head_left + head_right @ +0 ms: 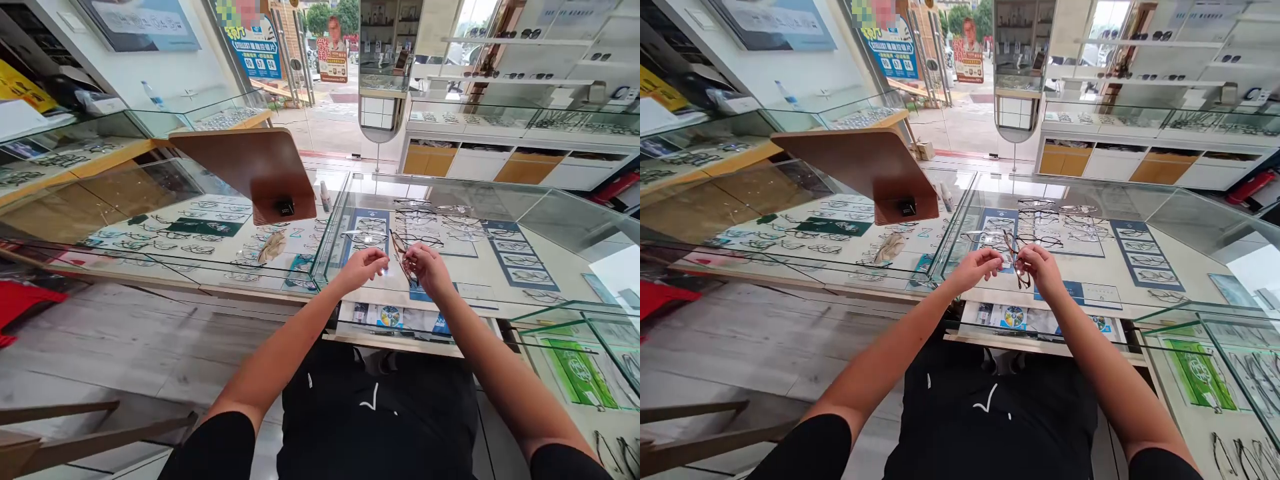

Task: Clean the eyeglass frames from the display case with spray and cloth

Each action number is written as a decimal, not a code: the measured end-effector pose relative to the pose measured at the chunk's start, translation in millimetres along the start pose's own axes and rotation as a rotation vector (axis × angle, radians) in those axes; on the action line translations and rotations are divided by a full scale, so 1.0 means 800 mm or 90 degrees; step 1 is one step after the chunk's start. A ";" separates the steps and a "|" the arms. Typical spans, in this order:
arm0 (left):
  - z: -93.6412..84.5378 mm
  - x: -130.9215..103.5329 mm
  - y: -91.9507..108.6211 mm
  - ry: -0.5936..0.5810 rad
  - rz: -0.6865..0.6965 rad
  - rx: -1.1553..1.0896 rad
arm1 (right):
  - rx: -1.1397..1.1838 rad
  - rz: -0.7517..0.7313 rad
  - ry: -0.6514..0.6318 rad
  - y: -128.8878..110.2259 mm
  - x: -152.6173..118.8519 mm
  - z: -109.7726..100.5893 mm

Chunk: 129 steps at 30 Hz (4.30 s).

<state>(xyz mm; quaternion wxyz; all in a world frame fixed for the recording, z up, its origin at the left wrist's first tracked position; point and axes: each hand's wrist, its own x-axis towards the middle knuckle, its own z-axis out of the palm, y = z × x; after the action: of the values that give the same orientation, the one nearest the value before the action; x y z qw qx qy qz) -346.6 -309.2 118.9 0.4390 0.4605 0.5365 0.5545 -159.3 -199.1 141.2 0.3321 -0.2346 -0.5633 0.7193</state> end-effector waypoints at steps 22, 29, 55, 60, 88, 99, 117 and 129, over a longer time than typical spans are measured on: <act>-0.001 -0.013 0.013 -0.058 0.059 -0.068 | -0.082 0.033 -0.122 0.009 -0.007 -0.001; -0.011 -0.013 0.013 -0.037 0.018 -0.173 | 0.023 0.108 -0.142 0.002 -0.006 -0.008; -0.012 -0.017 0.006 0.010 -0.006 -0.338 | 0.146 0.092 -0.190 -0.006 -0.020 -0.011; -0.009 -0.016 0.007 0.016 0.002 -0.367 | 0.237 0.053 -0.090 -0.019 -0.019 -0.023; -0.146 0.147 0.036 0.636 0.062 0.275 | 0.145 -0.079 0.260 -0.062 -0.229 -0.119; -0.116 0.098 0.076 0.448 0.093 0.059 | 0.037 -0.075 0.267 -0.058 -0.233 -0.132; -0.014 -0.092 0.112 -0.139 -0.038 -0.420 | 0.068 0.018 0.003 -0.060 -0.125 0.040; 0.024 -0.074 0.076 0.104 0.131 0.081 | 0.087 0.075 -0.061 -0.052 -0.131 0.072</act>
<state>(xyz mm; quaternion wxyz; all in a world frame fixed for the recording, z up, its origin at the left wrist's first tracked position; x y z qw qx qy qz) -315.6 -365.9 177.5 0.3046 0.4936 0.5544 0.5969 -121.5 -308.6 192.4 0.2773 -0.2092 -0.5132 0.7849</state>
